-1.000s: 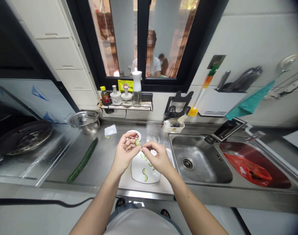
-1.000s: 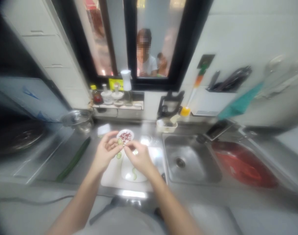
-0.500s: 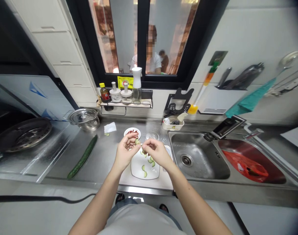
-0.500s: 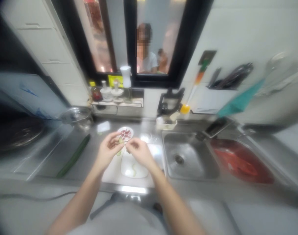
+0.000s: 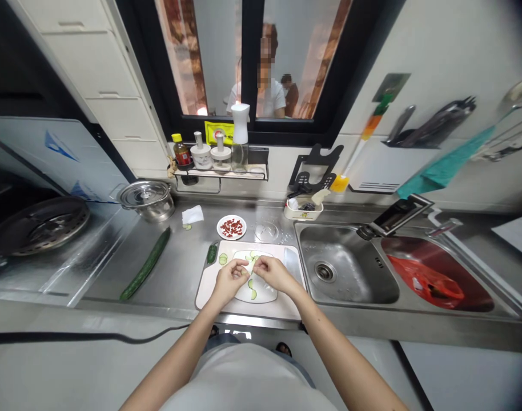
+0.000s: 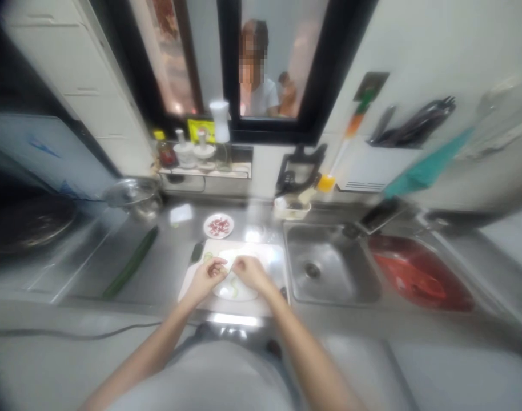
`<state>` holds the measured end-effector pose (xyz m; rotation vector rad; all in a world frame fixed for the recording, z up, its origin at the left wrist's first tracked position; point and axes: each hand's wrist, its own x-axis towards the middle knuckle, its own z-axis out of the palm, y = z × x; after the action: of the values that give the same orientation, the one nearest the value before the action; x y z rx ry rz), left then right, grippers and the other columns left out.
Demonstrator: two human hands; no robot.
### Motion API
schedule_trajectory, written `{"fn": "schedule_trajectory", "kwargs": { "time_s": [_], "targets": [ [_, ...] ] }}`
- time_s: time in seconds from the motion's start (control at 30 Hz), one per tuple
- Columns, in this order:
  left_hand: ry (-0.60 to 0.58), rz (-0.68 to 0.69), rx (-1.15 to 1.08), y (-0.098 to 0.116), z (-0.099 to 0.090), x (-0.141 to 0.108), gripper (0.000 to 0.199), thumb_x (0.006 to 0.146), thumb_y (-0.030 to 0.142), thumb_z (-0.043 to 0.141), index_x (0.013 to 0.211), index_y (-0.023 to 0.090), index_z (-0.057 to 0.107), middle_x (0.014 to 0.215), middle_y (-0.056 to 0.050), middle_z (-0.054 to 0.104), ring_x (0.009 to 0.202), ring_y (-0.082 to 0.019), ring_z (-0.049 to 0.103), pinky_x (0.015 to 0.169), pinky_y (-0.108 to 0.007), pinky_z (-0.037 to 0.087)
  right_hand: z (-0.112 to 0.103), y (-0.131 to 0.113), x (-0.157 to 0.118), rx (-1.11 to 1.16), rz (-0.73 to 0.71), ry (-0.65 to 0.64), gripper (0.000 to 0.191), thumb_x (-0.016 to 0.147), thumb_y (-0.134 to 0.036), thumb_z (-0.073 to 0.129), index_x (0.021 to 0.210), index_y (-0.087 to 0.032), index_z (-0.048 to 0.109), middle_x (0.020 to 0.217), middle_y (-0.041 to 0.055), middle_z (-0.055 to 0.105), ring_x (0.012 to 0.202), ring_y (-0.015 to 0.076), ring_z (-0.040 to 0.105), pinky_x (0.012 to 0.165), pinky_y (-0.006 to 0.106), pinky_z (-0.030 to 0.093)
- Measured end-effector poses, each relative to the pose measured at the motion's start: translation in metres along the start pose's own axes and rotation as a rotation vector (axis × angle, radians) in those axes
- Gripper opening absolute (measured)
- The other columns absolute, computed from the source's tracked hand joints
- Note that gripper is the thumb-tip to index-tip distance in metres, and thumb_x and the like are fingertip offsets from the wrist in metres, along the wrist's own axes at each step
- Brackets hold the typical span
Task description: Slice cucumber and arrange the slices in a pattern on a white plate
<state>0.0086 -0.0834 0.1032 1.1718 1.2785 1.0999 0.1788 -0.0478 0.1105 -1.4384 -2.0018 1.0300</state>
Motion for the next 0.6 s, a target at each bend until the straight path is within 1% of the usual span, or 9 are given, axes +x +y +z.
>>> {"fn": "schedule_trajectory", "kwargs": {
  "time_s": [0.13,0.27,0.4,0.6],
  "targets": [
    [-0.034,-0.049,0.082,-0.035,0.0,0.002,0.025,0.062,0.018,0.066,0.087,0.015,0.066,0.066,0.001,0.061,0.062,-0.011,0.056,0.061,-0.02,0.043,0.02,0.02,-0.002,-0.065,0.09,-0.04,0.008,0.077,-0.018,0.056,0.075,-0.015,0.062,0.066,-0.0003,0.062,0.06,0.0099,0.05,0.057,0.019,0.034],
    [-0.07,-0.086,0.273,-0.057,-0.003,0.005,0.024,0.067,0.016,0.06,0.09,0.015,0.065,0.069,0.001,0.063,0.065,-0.01,0.058,0.064,-0.019,0.043,0.033,0.034,-0.003,-0.118,0.152,-0.078,0.008,0.078,-0.017,0.056,0.077,-0.014,0.064,0.068,0.0019,0.064,0.061,0.0101,0.051,0.057,0.019,0.032],
    [-0.091,-0.089,0.464,-0.067,-0.003,0.004,0.023,0.07,0.015,0.058,0.091,0.016,0.066,0.071,0.001,0.065,0.065,-0.01,0.058,0.065,-0.019,0.042,0.043,0.042,-0.004,-0.202,0.196,-0.114,0.01,0.079,-0.019,0.055,0.079,-0.014,0.064,0.072,0.0035,0.066,0.064,0.0111,0.053,0.058,0.02,0.031],
    [-0.153,-0.063,0.725,-0.072,0.003,0.001,0.02,0.075,0.017,0.054,0.09,0.02,0.068,0.072,0.001,0.066,0.069,-0.011,0.058,0.065,-0.02,0.038,0.051,0.044,-0.006,-0.39,0.243,-0.182,0.015,0.083,-0.021,0.051,0.085,-0.014,0.064,0.084,0.0062,0.068,0.073,0.0127,0.056,0.06,0.021,0.03]
  ]
}}
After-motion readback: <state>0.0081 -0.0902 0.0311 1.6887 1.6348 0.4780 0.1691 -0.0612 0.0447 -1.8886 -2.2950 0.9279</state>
